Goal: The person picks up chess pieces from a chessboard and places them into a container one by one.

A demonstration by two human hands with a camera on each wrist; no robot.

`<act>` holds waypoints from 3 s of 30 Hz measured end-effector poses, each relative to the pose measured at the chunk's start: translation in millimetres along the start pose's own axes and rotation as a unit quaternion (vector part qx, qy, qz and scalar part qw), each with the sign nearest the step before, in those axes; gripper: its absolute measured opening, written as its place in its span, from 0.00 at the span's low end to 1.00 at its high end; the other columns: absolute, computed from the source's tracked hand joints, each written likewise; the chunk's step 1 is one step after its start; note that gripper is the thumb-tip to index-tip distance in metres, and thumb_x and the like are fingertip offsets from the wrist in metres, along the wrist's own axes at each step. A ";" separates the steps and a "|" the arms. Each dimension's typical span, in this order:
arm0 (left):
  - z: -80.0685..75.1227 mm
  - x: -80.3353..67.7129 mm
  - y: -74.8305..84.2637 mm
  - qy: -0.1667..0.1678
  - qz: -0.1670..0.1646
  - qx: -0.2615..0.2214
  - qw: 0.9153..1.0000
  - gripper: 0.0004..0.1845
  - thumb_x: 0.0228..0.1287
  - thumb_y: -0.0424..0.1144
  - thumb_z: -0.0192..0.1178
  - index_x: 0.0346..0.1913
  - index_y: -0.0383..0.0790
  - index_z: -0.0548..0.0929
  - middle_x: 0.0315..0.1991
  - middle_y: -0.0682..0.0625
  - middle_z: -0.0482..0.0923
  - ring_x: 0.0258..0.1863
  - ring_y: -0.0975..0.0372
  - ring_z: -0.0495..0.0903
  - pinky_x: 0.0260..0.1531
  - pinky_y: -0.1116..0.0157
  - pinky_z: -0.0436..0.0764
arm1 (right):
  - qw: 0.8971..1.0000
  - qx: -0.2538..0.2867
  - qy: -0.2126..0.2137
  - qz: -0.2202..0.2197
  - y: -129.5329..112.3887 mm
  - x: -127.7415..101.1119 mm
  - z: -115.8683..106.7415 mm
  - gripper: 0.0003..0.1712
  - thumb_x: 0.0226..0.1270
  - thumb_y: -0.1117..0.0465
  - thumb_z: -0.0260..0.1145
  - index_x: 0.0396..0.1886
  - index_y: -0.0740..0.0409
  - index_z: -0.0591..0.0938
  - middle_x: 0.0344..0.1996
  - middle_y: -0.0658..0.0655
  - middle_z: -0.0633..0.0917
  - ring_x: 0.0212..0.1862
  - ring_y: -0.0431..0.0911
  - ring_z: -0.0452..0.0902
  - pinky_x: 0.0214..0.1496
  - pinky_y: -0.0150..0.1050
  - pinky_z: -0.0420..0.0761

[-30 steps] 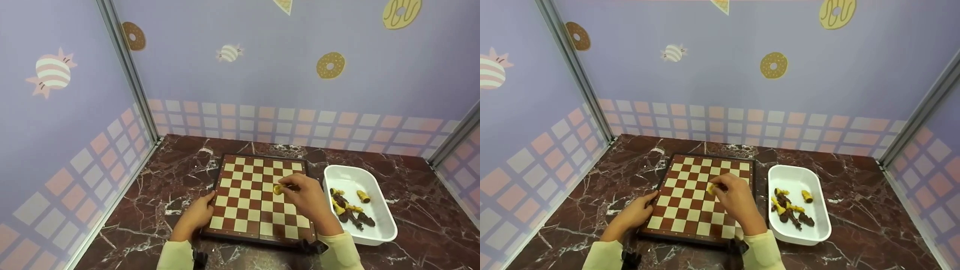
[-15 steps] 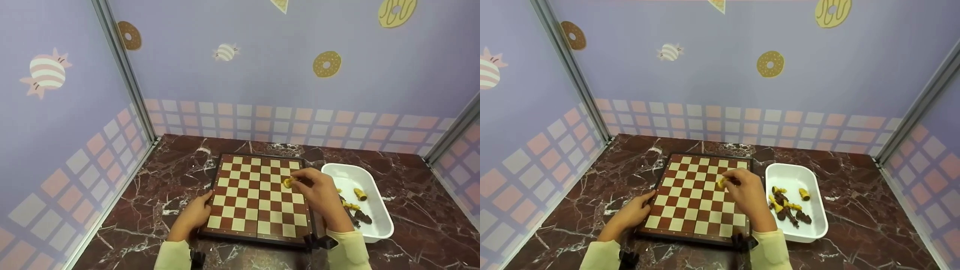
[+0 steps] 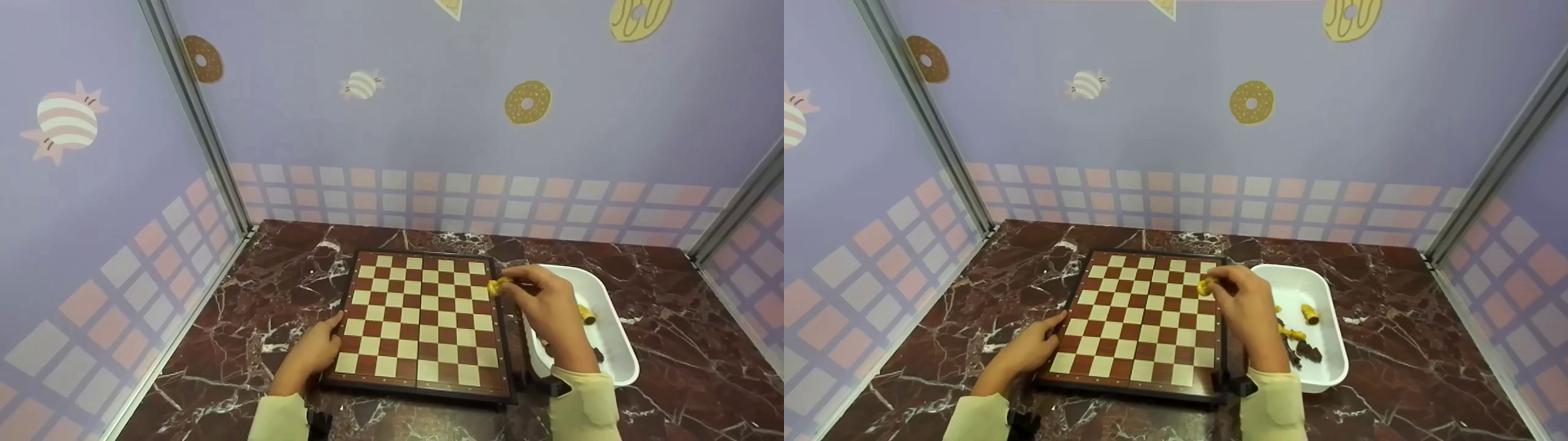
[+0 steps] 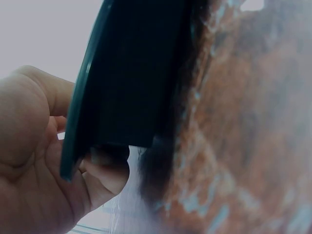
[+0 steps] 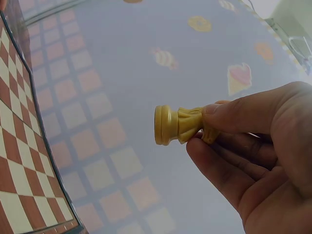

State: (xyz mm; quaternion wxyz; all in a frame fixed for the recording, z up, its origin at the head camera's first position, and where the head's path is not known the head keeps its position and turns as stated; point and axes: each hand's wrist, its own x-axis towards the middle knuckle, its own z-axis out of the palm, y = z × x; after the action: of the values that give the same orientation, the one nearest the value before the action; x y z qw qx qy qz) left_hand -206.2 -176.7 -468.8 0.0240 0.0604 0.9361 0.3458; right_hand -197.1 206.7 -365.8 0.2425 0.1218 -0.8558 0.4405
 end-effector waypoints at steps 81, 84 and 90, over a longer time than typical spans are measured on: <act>-2.0 -0.8 2.8 -0.027 -0.018 -0.005 0.999 0.31 0.65 0.29 0.46 0.73 0.35 0.62 0.66 0.30 0.67 0.42 0.52 0.78 0.38 0.57 0.73 | 0.969 -0.151 -0.059 0.185 94.7 -6.7 -60.8 0.18 0.70 0.58 0.59 0.54 0.61 0.83 0.47 0.66 0.86 0.47 0.59 0.80 0.47 0.54 0.76; -2.0 -1.1 3.0 -0.028 -0.021 -0.006 0.999 0.31 0.65 0.29 0.46 0.73 0.35 0.62 0.67 0.31 0.67 0.44 0.51 0.79 0.38 0.57 0.73 | 0.971 -0.153 -0.054 0.174 91.9 -6.9 -61.6 0.18 0.70 0.57 0.59 0.53 0.61 0.84 0.45 0.66 0.86 0.46 0.60 0.80 0.47 0.55 0.76; -2.0 -1.0 3.1 -0.025 -0.020 -0.005 0.999 0.31 0.65 0.29 0.46 0.73 0.35 0.62 0.66 0.30 0.67 0.48 0.51 0.77 0.41 0.56 0.73 | 0.974 -0.158 -0.047 0.154 88.2 -7.3 -62.4 0.17 0.70 0.57 0.59 0.52 0.61 0.84 0.44 0.65 0.87 0.45 0.60 0.81 0.47 0.55 0.76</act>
State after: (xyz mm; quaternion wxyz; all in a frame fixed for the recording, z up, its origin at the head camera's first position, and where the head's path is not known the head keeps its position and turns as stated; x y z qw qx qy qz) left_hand -205.2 -175.8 -465.3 0.0550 0.0503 0.9344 0.3482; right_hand -208.9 308.8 -400.1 0.1472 -0.0310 -0.9334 0.3258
